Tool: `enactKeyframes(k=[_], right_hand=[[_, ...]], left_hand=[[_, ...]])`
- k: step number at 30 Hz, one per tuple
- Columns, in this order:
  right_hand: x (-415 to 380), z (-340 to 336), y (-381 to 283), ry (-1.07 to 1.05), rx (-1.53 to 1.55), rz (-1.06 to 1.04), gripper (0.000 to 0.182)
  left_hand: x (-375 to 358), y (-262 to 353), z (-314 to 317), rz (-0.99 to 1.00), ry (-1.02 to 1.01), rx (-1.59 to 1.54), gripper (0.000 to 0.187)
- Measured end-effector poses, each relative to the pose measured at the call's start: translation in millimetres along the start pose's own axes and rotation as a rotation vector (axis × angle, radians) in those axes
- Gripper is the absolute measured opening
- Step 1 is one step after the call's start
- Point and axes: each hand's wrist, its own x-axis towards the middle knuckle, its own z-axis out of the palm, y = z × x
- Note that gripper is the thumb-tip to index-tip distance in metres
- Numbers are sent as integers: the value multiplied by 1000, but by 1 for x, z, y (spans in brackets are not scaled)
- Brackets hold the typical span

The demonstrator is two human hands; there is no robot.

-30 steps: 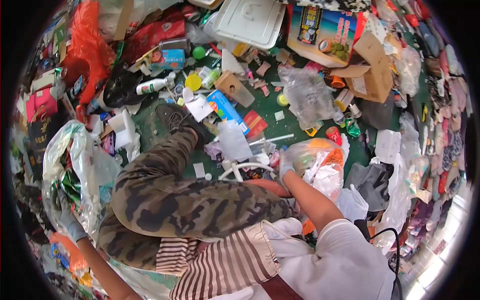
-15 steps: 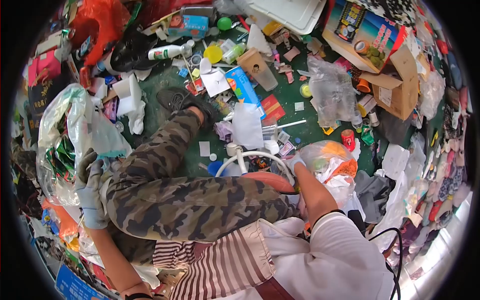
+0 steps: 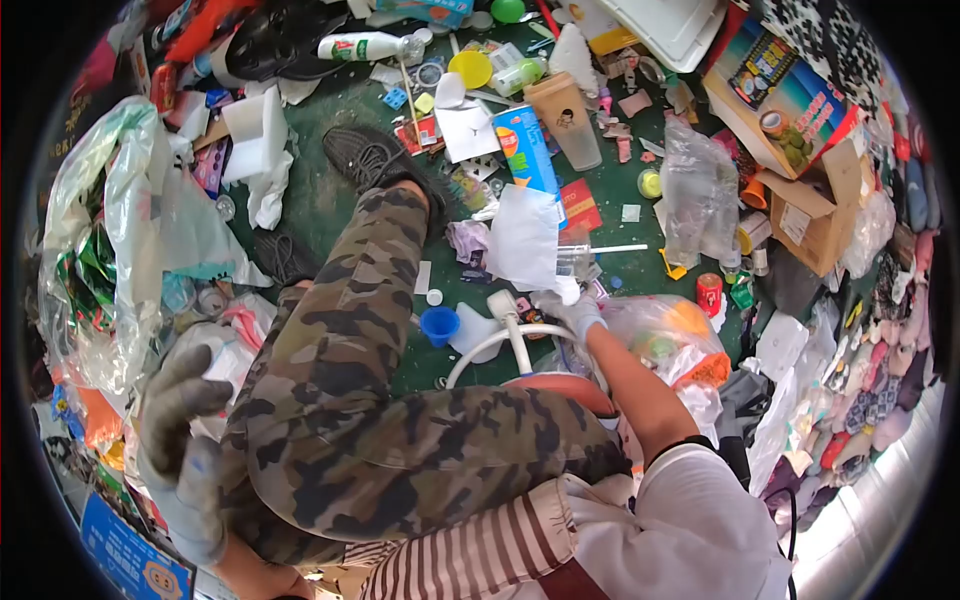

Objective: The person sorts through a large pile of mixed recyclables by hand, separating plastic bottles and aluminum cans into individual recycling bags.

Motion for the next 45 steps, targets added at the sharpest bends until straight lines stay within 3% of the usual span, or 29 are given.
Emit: enactKeyframes(k=[1,3,6,8,9,11,13,14,17,18,19,20,21,22,23,24,26,28,30,34,35,36,37,38,39,40,41,43,45], right_hand=[[28,23,9,216,-209,47,93],[40,45,-7,214,-9,225,88],[30,47,-61,-214,34,-274,59],[7,51,-145,-551,911,207,44],[13,68,-181,-838,879,-165,41],[77,83,-237,-1038,651,-770,32],[10,56,-327,-888,933,-171,34],[19,58,-345,-626,871,-162,35],[-49,58,-321,-28,752,-623,41],[-25,73,-284,104,404,-1074,40],[-40,78,-244,255,-79,-1301,32],[-64,76,-210,142,-630,-1611,20],[-70,87,-175,-142,-1109,-1983,15],[-99,99,-158,-629,-1406,-1887,18],[-93,102,-130,-973,-1282,-2268,22],[-90,112,-109,-1070,-1415,-2271,24],[-57,171,-55,-1096,-1732,-2433,26],[-52,196,-42,-790,-1805,-2695,24],[-53,185,-64,-611,-1785,-2653,21],[-25,152,-114,-51,-1655,-2356,11],[-13,155,-148,-35,-1611,-2154,8],[-22,132,-205,4,-1910,-1956,12],[-17,123,-247,-58,-1725,-1810,18],[-14,99,-275,289,-1674,-1770,25],[33,106,-295,596,-1238,-1635,33],[-16,63,-315,877,-1049,-1709,42],[-38,40,-312,750,-772,-1711,52],[-46,18,-270,514,-644,-1822,63],[-36,-4,-199,239,-857,-1865,81]], left_hand=[[-4,1,4,56,-57,50,50],[-14,2,12,56,-85,9,50],[-24,-7,17,26,-30,13,49],[-23,-19,12,29,-22,33,48],[-22,-24,11,33,-28,44,47],[-23,-25,15,-10,-2,-44,41],[-21,-23,15,-17,21,-106,38],[-20,-26,12,13,11,-101,36],[-20,-25,6,-5,36,-139,37],[-20,-26,3,-1,60,-117,37],[-21,-24,2,-5,70,-118,37],[-21,-21,4,0,113,-110,37],[-21,-18,7,6,152,-101,37],[-23,-14,8,5,143,-128,38],[-22,-10,8,6,137,-125,38],[-22,-6,7,91,31,-65,38],[-22,3,10,161,-82,34,33],[-20,0,11,208,-74,201,32],[-18,0,13,220,-52,415,31],[-22,-5,9,153,-101,293,31],[-23,-5,8,155,-111,283,31],[-24,-5,6,181,-121,314,32],[-25,-4,5,211,-131,349,34],[-23,-5,6,234,-146,337,35],[-22,-6,6,239,-146,334,35],[-21,-6,6,242,-134,377,35],[-21,-8,7,244,-126,416,35],[-21,-11,9,270,-119,398,34],[-23,-8,10,171,-83,330,32]])
